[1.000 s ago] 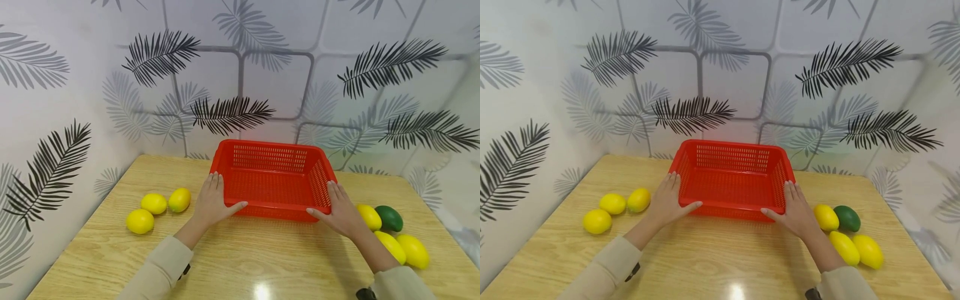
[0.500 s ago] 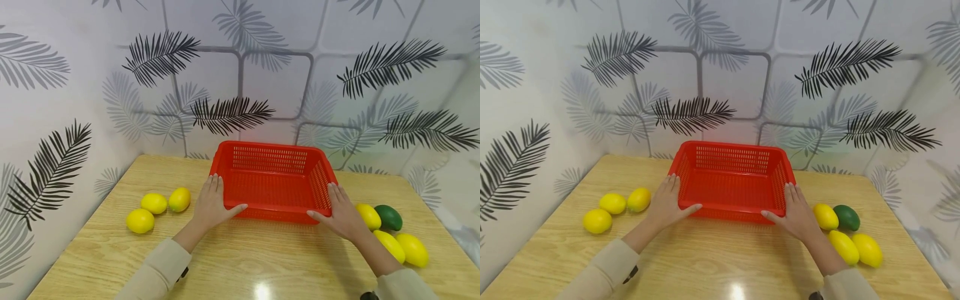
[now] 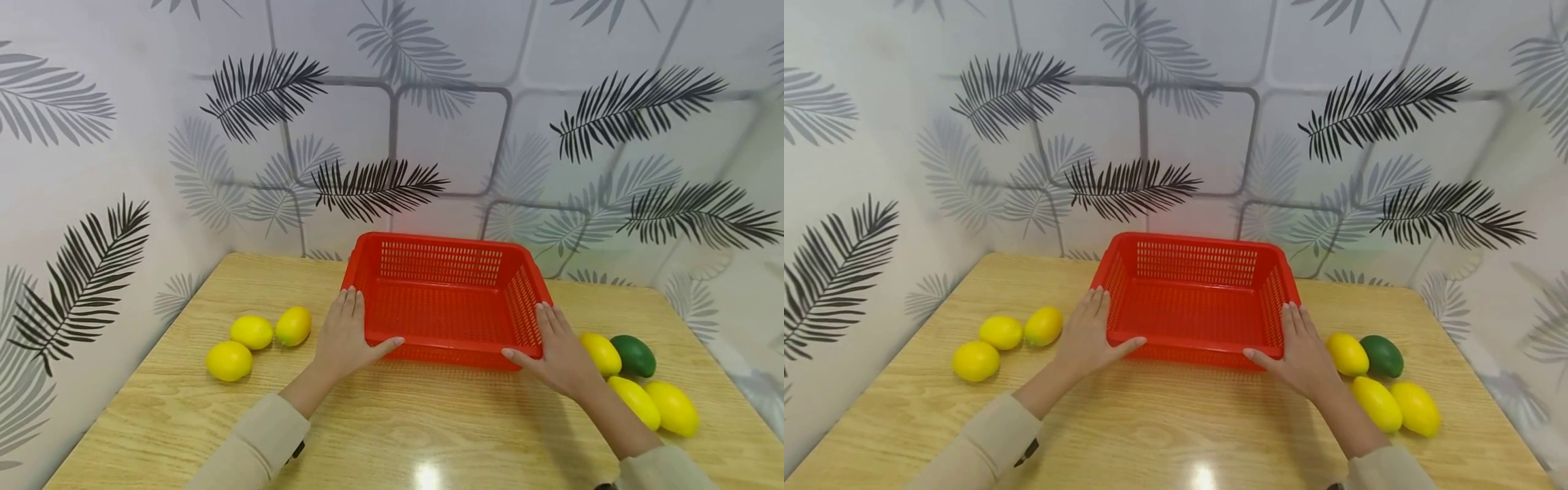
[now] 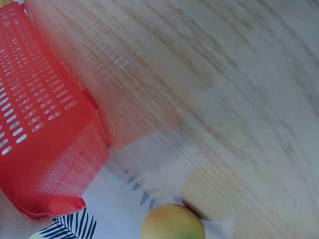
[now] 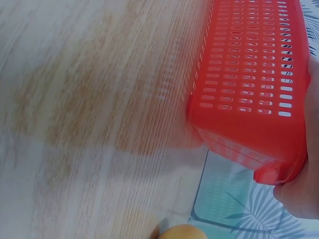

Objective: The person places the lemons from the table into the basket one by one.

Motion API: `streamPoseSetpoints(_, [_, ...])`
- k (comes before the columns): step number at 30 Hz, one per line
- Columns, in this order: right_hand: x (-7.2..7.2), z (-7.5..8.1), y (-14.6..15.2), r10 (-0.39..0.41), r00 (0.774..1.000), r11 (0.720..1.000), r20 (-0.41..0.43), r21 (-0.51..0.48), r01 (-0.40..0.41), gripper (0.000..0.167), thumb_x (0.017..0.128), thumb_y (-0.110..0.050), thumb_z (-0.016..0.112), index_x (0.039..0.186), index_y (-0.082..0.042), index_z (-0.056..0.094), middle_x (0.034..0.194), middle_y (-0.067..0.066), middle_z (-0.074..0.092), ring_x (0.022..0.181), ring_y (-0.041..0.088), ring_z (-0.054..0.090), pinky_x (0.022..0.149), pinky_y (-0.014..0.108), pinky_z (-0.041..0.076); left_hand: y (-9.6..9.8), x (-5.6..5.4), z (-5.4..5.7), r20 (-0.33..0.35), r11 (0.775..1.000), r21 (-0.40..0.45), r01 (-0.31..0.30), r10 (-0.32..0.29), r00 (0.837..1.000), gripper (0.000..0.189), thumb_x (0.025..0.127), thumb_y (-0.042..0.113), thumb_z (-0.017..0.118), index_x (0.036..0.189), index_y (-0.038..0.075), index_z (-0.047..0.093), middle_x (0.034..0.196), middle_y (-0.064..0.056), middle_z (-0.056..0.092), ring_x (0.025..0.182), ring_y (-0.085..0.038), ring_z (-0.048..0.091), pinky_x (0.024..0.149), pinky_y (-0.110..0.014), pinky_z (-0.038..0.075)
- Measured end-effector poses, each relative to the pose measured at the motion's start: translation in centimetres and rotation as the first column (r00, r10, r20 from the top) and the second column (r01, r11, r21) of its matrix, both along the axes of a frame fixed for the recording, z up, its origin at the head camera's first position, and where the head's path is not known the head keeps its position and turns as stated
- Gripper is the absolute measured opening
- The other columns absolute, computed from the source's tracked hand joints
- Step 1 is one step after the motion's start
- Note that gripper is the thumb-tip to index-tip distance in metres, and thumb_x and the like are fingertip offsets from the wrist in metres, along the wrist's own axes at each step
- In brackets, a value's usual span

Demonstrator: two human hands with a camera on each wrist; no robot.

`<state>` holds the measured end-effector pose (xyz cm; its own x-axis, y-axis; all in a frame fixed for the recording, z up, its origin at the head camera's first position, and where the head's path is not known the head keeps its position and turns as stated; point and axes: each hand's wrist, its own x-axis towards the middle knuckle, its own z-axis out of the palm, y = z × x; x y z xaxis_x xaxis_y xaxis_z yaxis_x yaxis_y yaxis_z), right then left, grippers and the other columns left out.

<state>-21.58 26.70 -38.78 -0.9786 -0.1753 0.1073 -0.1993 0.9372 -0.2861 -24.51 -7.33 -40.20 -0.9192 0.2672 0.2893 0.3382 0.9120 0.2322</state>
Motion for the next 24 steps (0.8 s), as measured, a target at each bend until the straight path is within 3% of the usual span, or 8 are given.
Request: streamPoseSetpoints(24, [0.75, 0.00, -0.20, -0.012, 1.000, 1.000, 0.006, 0.003, 0.012, 0.103, 0.083, -0.062, 0.052, 0.144, 0.010, 0.011, 0.150, 0.031, 0.014, 0.137, 0.049, 0.013, 0.107, 0.064, 0.020, -0.03, 0.87, 0.11, -0.001, 1.000, -0.020, -0.004, 0.004, 1.000, 0.100, 0.079, 0.069, 0.049, 0.141, -0.007, 0.031, 0.148, -0.023, 0.030, 0.139, -0.037, 0.025, 0.115, -0.044, 0.022])
